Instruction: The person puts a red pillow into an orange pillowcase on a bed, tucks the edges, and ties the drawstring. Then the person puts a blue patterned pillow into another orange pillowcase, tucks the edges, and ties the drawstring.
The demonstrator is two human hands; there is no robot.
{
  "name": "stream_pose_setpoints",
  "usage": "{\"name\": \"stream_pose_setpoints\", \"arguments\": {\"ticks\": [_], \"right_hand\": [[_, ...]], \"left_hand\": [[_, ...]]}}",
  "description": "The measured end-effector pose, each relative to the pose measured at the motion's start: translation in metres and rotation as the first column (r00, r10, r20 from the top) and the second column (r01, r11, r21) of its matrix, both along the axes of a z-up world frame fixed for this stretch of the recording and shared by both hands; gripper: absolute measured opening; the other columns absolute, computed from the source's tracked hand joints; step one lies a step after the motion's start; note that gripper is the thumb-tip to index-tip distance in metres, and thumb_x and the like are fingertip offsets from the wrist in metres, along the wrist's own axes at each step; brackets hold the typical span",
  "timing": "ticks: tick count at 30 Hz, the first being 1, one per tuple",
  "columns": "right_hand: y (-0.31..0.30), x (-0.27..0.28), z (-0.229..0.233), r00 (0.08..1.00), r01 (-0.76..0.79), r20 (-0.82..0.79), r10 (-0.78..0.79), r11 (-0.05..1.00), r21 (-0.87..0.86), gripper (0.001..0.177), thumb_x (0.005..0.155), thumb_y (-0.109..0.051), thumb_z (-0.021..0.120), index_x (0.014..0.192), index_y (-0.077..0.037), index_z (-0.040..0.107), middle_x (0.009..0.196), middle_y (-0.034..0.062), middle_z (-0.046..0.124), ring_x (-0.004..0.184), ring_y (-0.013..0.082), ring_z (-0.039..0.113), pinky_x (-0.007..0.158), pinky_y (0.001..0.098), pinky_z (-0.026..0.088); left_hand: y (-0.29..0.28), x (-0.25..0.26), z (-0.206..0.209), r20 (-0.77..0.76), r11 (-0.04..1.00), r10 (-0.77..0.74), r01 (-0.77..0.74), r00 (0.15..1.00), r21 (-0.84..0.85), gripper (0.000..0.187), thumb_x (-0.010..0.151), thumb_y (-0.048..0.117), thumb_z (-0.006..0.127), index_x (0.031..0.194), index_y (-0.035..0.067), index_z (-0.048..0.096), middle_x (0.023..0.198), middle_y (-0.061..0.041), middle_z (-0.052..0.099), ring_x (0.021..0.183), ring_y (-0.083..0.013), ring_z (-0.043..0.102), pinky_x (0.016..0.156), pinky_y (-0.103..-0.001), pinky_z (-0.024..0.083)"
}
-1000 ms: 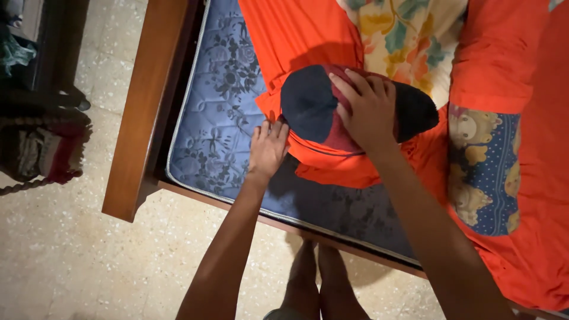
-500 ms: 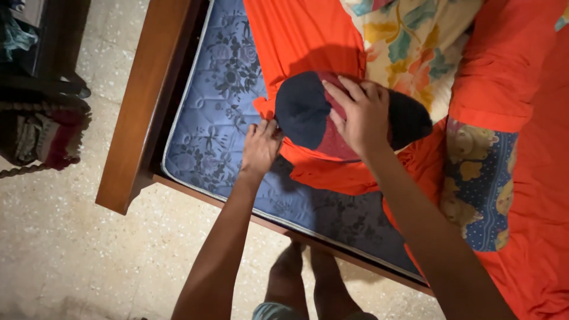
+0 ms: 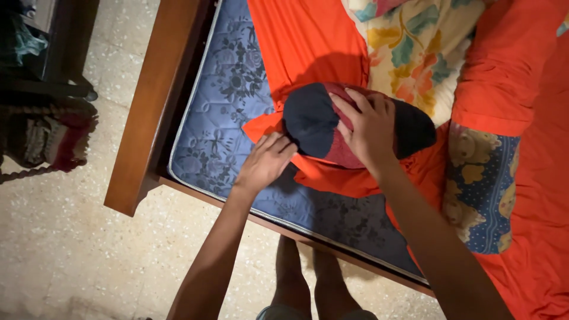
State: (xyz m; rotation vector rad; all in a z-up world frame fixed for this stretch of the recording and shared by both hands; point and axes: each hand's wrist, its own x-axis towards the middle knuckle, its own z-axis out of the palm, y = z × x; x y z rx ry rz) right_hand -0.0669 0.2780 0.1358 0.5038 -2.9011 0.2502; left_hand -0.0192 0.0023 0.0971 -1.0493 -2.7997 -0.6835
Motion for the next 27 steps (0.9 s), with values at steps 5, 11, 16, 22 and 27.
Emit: {"name": "stream_pose_setpoints", "arguments": {"ticks": [5, 11, 16, 22, 27], "right_hand": [[-0.005, 0.004, -0.002, 1.000, -0.012, -0.018, 0.013, 1.000, 0.006, 0.053, 0.090, -0.033, 0.067, 0.142, -0.035, 0.063, 0.134, 0.0011, 0.062, 0.112, 0.0305, 0.054, 0.095, 0.0466, 0.041], [-0.006, 0.007, -0.012, 1.000, 0.003, -0.025, -0.003, 1.000, 0.008, 0.055, 0.086, -0.036, 0.070, 0.140, -0.040, 0.064, 0.134, -0.0016, 0.062, 0.114, 0.0283, 0.054, 0.096, 0.0460, 0.040], [-0.015, 0.010, -0.011, 0.996, 0.027, 0.086, -0.030, 0.999, 0.040, 0.061, 0.081, -0.036, 0.075, 0.140, -0.044, 0.061, 0.136, -0.0034, 0.062, 0.117, 0.0305, 0.054, 0.098, 0.0501, 0.040], [-0.018, 0.013, -0.008, 0.985, 0.063, 0.163, -0.065, 0.998, 0.017, 0.059, 0.084, -0.035, 0.075, 0.141, -0.041, 0.061, 0.133, -0.0013, 0.062, 0.116, 0.0331, 0.053, 0.096, 0.0496, 0.040], [-0.003, 0.004, -0.011, 0.990, -0.064, 0.110, 0.089, 0.975, -0.213, 0.069, 0.077, -0.036, 0.083, 0.143, -0.034, 0.063, 0.136, 0.0046, 0.059, 0.115, 0.0378, 0.054, 0.096, 0.0505, 0.046]], "left_hand": [[0.004, -0.011, 0.001, -0.051, 0.990, 0.018, -0.011, 0.999, 0.138, 0.020, 0.106, 0.023, 0.051, 0.105, 0.010, 0.067, 0.097, -0.013, 0.065, 0.101, -0.0324, 0.065, 0.086, -0.042, 0.054], [0.009, -0.016, 0.023, 0.032, 0.997, 0.010, -0.012, 0.999, 0.070, 0.030, 0.103, 0.030, 0.050, 0.092, 0.009, 0.068, 0.082, -0.012, 0.067, 0.089, -0.0317, 0.067, 0.084, -0.044, 0.044], [0.019, -0.012, 0.044, 0.086, 0.997, -0.001, 0.008, 0.996, -0.077, 0.041, 0.094, 0.043, 0.054, 0.071, 0.017, 0.076, 0.079, -0.012, 0.073, 0.102, -0.0319, 0.068, 0.091, -0.047, 0.036], [0.034, -0.012, 0.089, 0.094, 0.992, -0.098, 0.090, 0.991, 0.084, 0.020, 0.084, 0.030, 0.066, 0.094, 0.014, 0.072, 0.104, -0.005, 0.062, 0.105, -0.0274, 0.056, 0.086, -0.041, 0.040], [0.038, -0.019, 0.097, -0.019, 0.996, -0.091, 0.092, 0.996, 0.019, 0.021, 0.081, 0.023, 0.070, 0.095, 0.008, 0.073, 0.120, -0.012, 0.052, 0.121, -0.0358, 0.045, 0.101, -0.046, 0.040]]}}
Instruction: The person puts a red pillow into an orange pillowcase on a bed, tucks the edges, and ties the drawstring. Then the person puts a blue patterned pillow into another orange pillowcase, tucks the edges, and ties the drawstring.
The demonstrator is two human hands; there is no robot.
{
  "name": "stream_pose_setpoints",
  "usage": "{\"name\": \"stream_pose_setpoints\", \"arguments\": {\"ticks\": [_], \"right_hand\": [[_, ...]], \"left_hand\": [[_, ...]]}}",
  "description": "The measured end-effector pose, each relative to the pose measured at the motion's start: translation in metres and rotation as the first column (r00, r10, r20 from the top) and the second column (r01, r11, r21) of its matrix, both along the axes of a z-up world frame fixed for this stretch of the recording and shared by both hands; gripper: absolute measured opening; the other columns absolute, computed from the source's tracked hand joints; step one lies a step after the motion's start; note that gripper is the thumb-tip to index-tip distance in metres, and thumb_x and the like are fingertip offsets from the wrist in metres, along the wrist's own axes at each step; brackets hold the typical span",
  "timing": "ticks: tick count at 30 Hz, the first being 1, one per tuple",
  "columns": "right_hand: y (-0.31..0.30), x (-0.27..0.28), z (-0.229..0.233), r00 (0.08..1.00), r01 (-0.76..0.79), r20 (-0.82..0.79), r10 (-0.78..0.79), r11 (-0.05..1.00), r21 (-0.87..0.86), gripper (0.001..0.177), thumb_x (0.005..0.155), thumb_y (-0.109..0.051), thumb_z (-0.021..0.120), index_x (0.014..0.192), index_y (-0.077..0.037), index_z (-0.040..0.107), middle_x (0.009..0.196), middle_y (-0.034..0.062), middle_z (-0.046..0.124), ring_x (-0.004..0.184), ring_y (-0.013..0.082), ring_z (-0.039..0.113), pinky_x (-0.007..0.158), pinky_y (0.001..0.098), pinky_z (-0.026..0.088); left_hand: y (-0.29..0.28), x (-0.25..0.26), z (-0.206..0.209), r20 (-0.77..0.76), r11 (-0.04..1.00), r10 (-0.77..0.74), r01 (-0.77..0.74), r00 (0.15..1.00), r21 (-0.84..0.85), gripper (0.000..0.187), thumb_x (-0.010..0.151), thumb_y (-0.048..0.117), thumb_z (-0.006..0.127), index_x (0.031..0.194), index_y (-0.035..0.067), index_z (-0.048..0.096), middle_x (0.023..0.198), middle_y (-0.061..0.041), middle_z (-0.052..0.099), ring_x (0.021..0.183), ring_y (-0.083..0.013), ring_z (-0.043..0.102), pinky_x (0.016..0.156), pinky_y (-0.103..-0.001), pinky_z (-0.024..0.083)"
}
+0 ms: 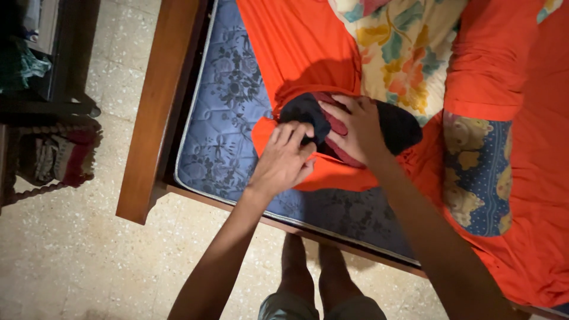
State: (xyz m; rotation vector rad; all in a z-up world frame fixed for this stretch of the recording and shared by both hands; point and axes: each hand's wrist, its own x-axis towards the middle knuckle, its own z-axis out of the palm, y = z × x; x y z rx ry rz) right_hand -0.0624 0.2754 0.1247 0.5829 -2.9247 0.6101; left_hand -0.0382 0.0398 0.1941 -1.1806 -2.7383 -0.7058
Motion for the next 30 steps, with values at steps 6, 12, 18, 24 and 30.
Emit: {"name": "stream_pose_setpoints", "arguments": {"ticks": [6, 12, 18, 24, 30], "right_hand": [[0.008, 0.008, 0.037, 0.998, -0.062, 0.003, 0.065, 0.971, -0.232, 0.064, 0.084, -0.031, 0.081, 0.143, -0.024, 0.057, 0.145, 0.0079, 0.055, 0.126, 0.0379, 0.057, 0.108, 0.0522, 0.044], [0.025, 0.044, 0.018, 0.957, -0.141, -0.273, 0.102, 0.982, -0.128, 0.023, 0.086, -0.024, 0.079, 0.107, -0.020, 0.069, 0.096, 0.0050, 0.059, 0.087, 0.0279, 0.058, 0.078, 0.0410, 0.045], [0.011, 0.053, 0.013, 0.998, -0.041, -0.046, 0.042, 0.999, 0.035, 0.028, 0.086, -0.038, 0.076, 0.112, -0.029, 0.072, 0.109, 0.0013, 0.050, 0.105, 0.0294, 0.052, 0.086, 0.0430, 0.046], [0.011, 0.053, 0.004, 0.996, -0.040, 0.074, 0.052, 0.986, -0.161, 0.010, 0.088, -0.022, 0.075, 0.097, -0.021, 0.074, 0.112, 0.0020, 0.052, 0.114, 0.0304, 0.049, 0.097, 0.0449, 0.043], [0.016, 0.047, 0.015, 0.957, -0.045, 0.274, 0.092, 0.984, -0.174, 0.017, 0.093, -0.028, 0.072, 0.104, -0.017, 0.069, 0.093, 0.0057, 0.069, 0.098, 0.0311, 0.066, 0.087, 0.0442, 0.052]], "left_hand": [[-0.006, -0.013, -0.025, -0.071, 0.999, 0.035, -0.035, 0.997, -0.002, 0.023, 0.094, 0.023, 0.057, 0.104, 0.008, 0.072, 0.121, -0.013, 0.059, 0.125, -0.0329, 0.052, 0.108, -0.044, 0.040], [-0.013, -0.027, -0.013, -0.041, 0.992, 0.109, -0.111, 0.993, -0.056, 0.022, 0.097, 0.023, 0.053, 0.101, 0.008, 0.069, 0.103, -0.011, 0.068, 0.112, -0.0273, 0.062, 0.107, -0.044, 0.041], [-0.008, -0.030, -0.014, -0.066, 0.998, 0.052, -0.054, 0.996, -0.027, 0.020, 0.091, 0.027, 0.059, 0.096, 0.010, 0.069, 0.113, -0.010, 0.064, 0.115, -0.0275, 0.058, 0.103, -0.045, 0.039], [0.011, -0.029, 0.015, 0.006, 1.000, -0.006, 0.006, 1.000, -0.026, 0.037, 0.075, 0.036, 0.059, 0.092, 0.004, 0.069, 0.146, -0.019, 0.051, 0.140, -0.0349, 0.042, 0.114, -0.054, 0.029], [0.025, -0.036, -0.021, 0.112, 0.974, -0.225, 0.224, 0.968, 0.021, 0.025, 0.083, 0.020, 0.050, 0.093, 0.004, 0.067, 0.155, -0.013, 0.048, 0.146, -0.0297, 0.041, 0.117, -0.055, 0.024]]}}
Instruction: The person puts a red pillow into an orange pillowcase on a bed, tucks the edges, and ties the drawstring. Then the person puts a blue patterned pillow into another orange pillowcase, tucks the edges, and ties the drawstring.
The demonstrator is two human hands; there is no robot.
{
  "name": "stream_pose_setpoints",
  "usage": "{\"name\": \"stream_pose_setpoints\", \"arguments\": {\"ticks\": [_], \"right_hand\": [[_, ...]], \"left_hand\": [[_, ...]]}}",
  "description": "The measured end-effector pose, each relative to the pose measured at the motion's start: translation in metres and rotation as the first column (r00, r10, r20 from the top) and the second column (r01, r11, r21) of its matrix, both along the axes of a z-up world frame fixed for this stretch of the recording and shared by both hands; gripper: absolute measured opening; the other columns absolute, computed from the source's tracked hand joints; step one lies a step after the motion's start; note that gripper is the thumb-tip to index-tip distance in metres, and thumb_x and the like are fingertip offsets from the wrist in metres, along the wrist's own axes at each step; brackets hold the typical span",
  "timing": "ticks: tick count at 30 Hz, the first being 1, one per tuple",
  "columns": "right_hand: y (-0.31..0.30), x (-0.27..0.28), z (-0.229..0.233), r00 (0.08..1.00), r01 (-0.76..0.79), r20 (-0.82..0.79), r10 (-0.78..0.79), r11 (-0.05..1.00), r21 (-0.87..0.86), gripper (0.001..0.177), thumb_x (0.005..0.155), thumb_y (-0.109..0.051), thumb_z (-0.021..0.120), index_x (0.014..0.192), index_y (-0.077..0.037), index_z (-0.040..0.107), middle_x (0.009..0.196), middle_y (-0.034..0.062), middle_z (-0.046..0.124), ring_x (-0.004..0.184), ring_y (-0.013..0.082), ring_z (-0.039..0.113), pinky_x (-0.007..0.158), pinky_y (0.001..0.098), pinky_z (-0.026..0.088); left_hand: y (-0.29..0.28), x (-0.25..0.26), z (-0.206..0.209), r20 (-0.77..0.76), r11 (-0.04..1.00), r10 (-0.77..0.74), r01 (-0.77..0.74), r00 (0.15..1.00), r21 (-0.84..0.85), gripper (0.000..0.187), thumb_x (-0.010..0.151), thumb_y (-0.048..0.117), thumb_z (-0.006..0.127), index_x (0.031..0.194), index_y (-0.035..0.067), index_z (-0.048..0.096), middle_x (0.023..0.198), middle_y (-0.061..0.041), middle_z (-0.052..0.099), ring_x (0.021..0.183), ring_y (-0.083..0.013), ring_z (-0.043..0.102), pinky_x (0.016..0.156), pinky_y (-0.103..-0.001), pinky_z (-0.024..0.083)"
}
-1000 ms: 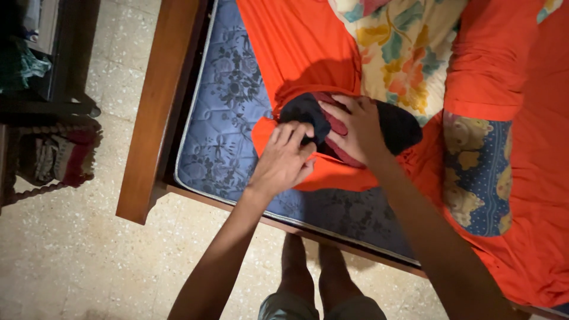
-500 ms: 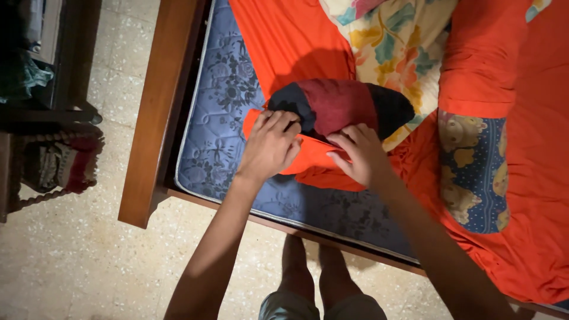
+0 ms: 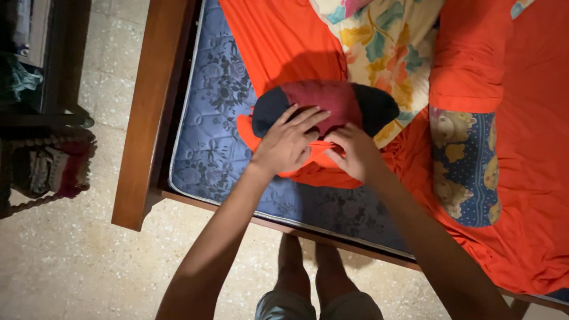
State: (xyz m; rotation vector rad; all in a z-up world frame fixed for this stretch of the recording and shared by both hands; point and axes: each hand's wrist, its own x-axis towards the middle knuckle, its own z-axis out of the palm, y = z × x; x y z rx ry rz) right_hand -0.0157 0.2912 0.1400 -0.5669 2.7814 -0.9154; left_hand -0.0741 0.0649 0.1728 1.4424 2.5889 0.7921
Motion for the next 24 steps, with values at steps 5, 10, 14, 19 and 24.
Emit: {"name": "stream_pose_setpoints", "arguments": {"ticks": [5, 10, 14, 19, 24], "right_hand": [[0.013, 0.000, 0.058, 0.962, 0.004, 0.273, -0.012, 1.000, 0.031, 0.029, 0.096, -0.037, 0.068, 0.108, -0.010, 0.069, 0.097, 0.0144, 0.075, 0.095, 0.0404, 0.071, 0.081, 0.0522, 0.055], [0.048, 0.007, 0.035, 0.952, -0.030, 0.307, 0.012, 0.998, 0.055, 0.038, 0.105, -0.041, 0.048, 0.111, -0.011, 0.070, 0.107, 0.0165, 0.075, 0.101, 0.0419, 0.070, 0.085, 0.0526, 0.056], [0.059, 0.013, 0.054, 0.985, 0.031, 0.172, -0.025, 0.999, -0.032, 0.029, 0.107, -0.029, 0.049, 0.119, -0.010, 0.068, 0.115, 0.0156, 0.071, 0.107, 0.0417, 0.068, 0.086, 0.0502, 0.056], [0.073, 0.011, 0.054, 1.000, 0.017, -0.007, -0.019, 0.980, -0.196, 0.018, 0.105, -0.023, 0.060, 0.117, -0.012, 0.068, 0.106, 0.0094, 0.070, 0.103, 0.0314, 0.067, 0.092, 0.0433, 0.053], [0.090, 0.006, 0.046, 0.983, -0.039, 0.173, 0.060, 0.992, -0.121, 0.021, 0.100, -0.026, 0.063, 0.091, -0.011, 0.073, 0.078, 0.0077, 0.069, 0.081, 0.0249, 0.065, 0.088, 0.0373, 0.052]], "left_hand": [[-0.012, 0.000, -0.028, 0.002, 0.998, 0.023, -0.023, 1.000, -0.055, 0.028, 0.087, 0.023, 0.051, 0.106, 0.009, 0.066, 0.145, -0.012, 0.055, 0.142, -0.0293, 0.047, 0.113, -0.058, 0.028], [-0.020, 0.010, -0.017, 0.032, 0.996, 0.059, -0.057, 0.998, -0.069, 0.025, 0.087, 0.021, 0.056, 0.107, 0.010, 0.067, 0.149, -0.009, 0.053, 0.143, -0.0268, 0.047, 0.113, -0.060, 0.028], [-0.018, 0.013, -0.020, -0.026, 0.990, 0.111, -0.113, 0.993, -0.084, 0.029, 0.085, 0.029, 0.057, 0.106, 0.013, 0.069, 0.147, -0.006, 0.053, 0.140, -0.0246, 0.048, 0.112, -0.056, 0.029], [-0.002, 0.014, 0.002, 0.043, 0.987, 0.154, -0.151, 0.987, -0.060, 0.025, 0.076, 0.027, 0.065, 0.093, 0.010, 0.071, 0.137, -0.007, 0.057, 0.129, -0.0272, 0.053, 0.106, -0.056, 0.033], [-0.002, 0.014, 0.013, 0.213, 0.993, 0.111, -0.115, 0.971, 0.008, 0.023, 0.074, 0.030, 0.069, 0.083, 0.009, 0.067, 0.125, -0.006, 0.061, 0.117, -0.0306, 0.062, 0.099, -0.055, 0.044]]}}
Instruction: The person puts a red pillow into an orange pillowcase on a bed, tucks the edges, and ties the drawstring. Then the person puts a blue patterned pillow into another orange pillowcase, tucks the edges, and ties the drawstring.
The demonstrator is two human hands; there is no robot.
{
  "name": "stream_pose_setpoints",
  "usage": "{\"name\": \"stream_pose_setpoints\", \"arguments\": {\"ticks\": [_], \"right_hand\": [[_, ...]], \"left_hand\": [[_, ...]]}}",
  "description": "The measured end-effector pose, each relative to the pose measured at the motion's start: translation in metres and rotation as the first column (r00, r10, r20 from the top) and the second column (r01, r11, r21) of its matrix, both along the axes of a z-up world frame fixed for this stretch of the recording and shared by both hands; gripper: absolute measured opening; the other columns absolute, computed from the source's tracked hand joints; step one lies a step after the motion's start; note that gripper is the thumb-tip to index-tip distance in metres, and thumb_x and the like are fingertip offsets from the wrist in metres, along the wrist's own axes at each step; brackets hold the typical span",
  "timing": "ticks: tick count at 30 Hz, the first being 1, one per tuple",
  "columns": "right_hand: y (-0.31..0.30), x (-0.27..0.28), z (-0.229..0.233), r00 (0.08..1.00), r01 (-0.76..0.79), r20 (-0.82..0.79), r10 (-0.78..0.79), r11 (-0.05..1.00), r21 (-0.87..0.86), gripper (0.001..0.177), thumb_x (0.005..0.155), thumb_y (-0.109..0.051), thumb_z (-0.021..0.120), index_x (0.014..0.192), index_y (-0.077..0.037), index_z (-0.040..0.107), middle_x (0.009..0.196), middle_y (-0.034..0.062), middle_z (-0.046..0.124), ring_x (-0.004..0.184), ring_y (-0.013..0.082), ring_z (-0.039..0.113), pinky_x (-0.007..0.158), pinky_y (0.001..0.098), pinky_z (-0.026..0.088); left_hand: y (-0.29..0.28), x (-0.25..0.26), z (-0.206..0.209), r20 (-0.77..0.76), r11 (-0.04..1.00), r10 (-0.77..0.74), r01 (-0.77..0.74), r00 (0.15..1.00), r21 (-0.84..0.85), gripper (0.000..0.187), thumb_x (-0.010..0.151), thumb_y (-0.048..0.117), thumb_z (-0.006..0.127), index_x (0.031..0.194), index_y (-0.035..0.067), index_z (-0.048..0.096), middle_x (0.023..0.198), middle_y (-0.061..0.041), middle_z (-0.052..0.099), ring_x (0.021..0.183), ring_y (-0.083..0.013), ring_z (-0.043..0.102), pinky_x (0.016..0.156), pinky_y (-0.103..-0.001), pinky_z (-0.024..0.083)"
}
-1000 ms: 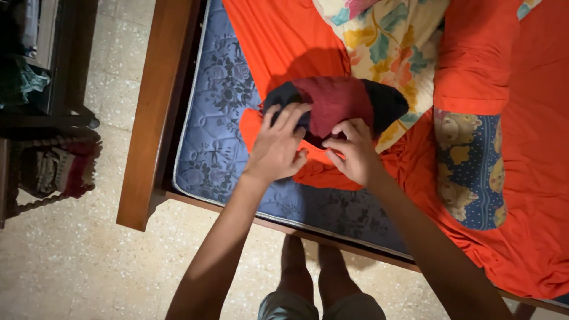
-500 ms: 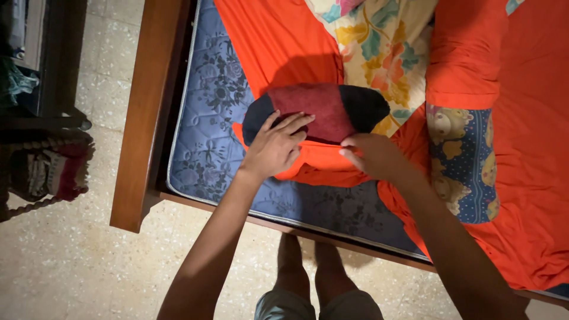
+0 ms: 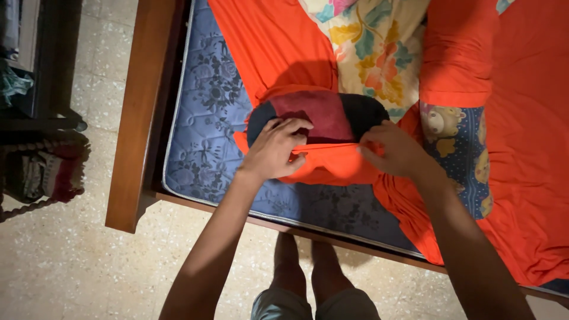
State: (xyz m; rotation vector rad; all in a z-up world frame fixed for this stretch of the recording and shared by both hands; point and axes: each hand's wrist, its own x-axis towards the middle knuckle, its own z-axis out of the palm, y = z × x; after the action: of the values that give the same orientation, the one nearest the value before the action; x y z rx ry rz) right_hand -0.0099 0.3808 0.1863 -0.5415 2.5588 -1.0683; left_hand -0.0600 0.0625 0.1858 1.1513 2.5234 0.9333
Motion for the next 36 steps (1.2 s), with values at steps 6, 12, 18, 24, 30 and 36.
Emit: {"name": "stream_pose_setpoints", "arguments": {"ticks": [6, 12, 18, 24, 30, 36], "right_hand": [[0.012, 0.008, -0.017, 0.984, 0.073, 0.171, -0.039, 0.977, -0.201, 0.011, 0.094, -0.016, 0.064, 0.095, -0.008, 0.071, 0.087, 0.0116, 0.071, 0.085, 0.0284, 0.063, 0.082, 0.0448, 0.053], [0.029, 0.015, -0.030, 0.991, 0.007, -0.135, -0.007, 1.000, -0.002, 0.013, 0.092, -0.019, 0.072, 0.101, -0.011, 0.069, 0.126, 0.0102, 0.059, 0.124, 0.0306, 0.052, 0.105, 0.0424, 0.045], [0.019, 0.015, -0.009, 0.997, 0.075, 0.004, -0.075, 0.994, -0.078, 0.023, 0.086, -0.021, 0.077, 0.103, -0.009, 0.068, 0.148, 0.0156, 0.043, 0.141, 0.0397, 0.039, 0.109, 0.0489, 0.044], [0.038, 0.019, -0.089, 0.979, 0.150, 0.183, -0.089, 0.923, -0.354, 0.024, 0.086, -0.019, 0.080, 0.105, -0.007, 0.072, 0.108, 0.0130, 0.076, 0.105, 0.0291, 0.071, 0.090, 0.0468, 0.056], [0.037, 0.015, -0.095, 0.953, 0.171, 0.302, -0.027, 0.870, -0.462, 0.019, 0.093, -0.013, 0.069, 0.108, -0.001, 0.070, 0.096, 0.0140, 0.075, 0.090, 0.0256, 0.068, 0.085, 0.0458, 0.054], [0.012, 0.014, -0.042, 0.986, 0.083, 0.164, -0.015, 0.907, -0.413, 0.024, 0.093, -0.014, 0.069, 0.111, 0.002, 0.072, 0.097, 0.0208, 0.073, 0.090, 0.0308, 0.071, 0.079, 0.0439, 0.056]], "left_hand": [[-0.018, 0.004, 0.011, 0.042, 1.000, 0.001, -0.001, 0.999, 0.005, 0.021, 0.077, 0.027, 0.069, 0.084, 0.008, 0.065, 0.123, -0.010, 0.063, 0.117, -0.0359, 0.062, 0.101, -0.055, 0.045], [-0.025, 0.007, 0.018, 0.084, 1.000, -0.021, 0.019, 0.996, 0.023, 0.019, 0.081, 0.025, 0.068, 0.088, 0.008, 0.066, 0.120, -0.012, 0.063, 0.115, -0.0392, 0.063, 0.099, -0.055, 0.047], [-0.030, 0.007, 0.001, 0.075, 0.999, 0.033, -0.033, 0.997, -0.006, 0.025, 0.078, 0.031, 0.071, 0.087, 0.009, 0.067, 0.123, -0.010, 0.063, 0.117, -0.0385, 0.062, 0.101, -0.058, 0.044], [-0.031, 0.002, -0.004, -0.003, 0.998, 0.032, -0.032, 0.999, -0.050, 0.026, 0.080, 0.037, 0.072, 0.082, 0.012, 0.066, 0.120, -0.005, 0.061, 0.114, -0.0328, 0.063, 0.098, -0.053, 0.047], [-0.031, 0.002, 0.027, 0.147, 1.000, -0.012, 0.009, 0.989, 0.019, 0.026, 0.077, 0.029, 0.074, 0.072, 0.008, 0.060, 0.098, -0.008, 0.065, 0.096, -0.0368, 0.066, 0.083, -0.051, 0.051], [-0.038, 0.010, 0.017, 0.298, 0.996, -0.035, 0.010, 0.954, 0.084, 0.014, 0.088, 0.014, 0.062, 0.074, 0.010, 0.064, 0.083, -0.009, 0.063, 0.088, -0.0348, 0.064, 0.082, -0.043, 0.053]]}}
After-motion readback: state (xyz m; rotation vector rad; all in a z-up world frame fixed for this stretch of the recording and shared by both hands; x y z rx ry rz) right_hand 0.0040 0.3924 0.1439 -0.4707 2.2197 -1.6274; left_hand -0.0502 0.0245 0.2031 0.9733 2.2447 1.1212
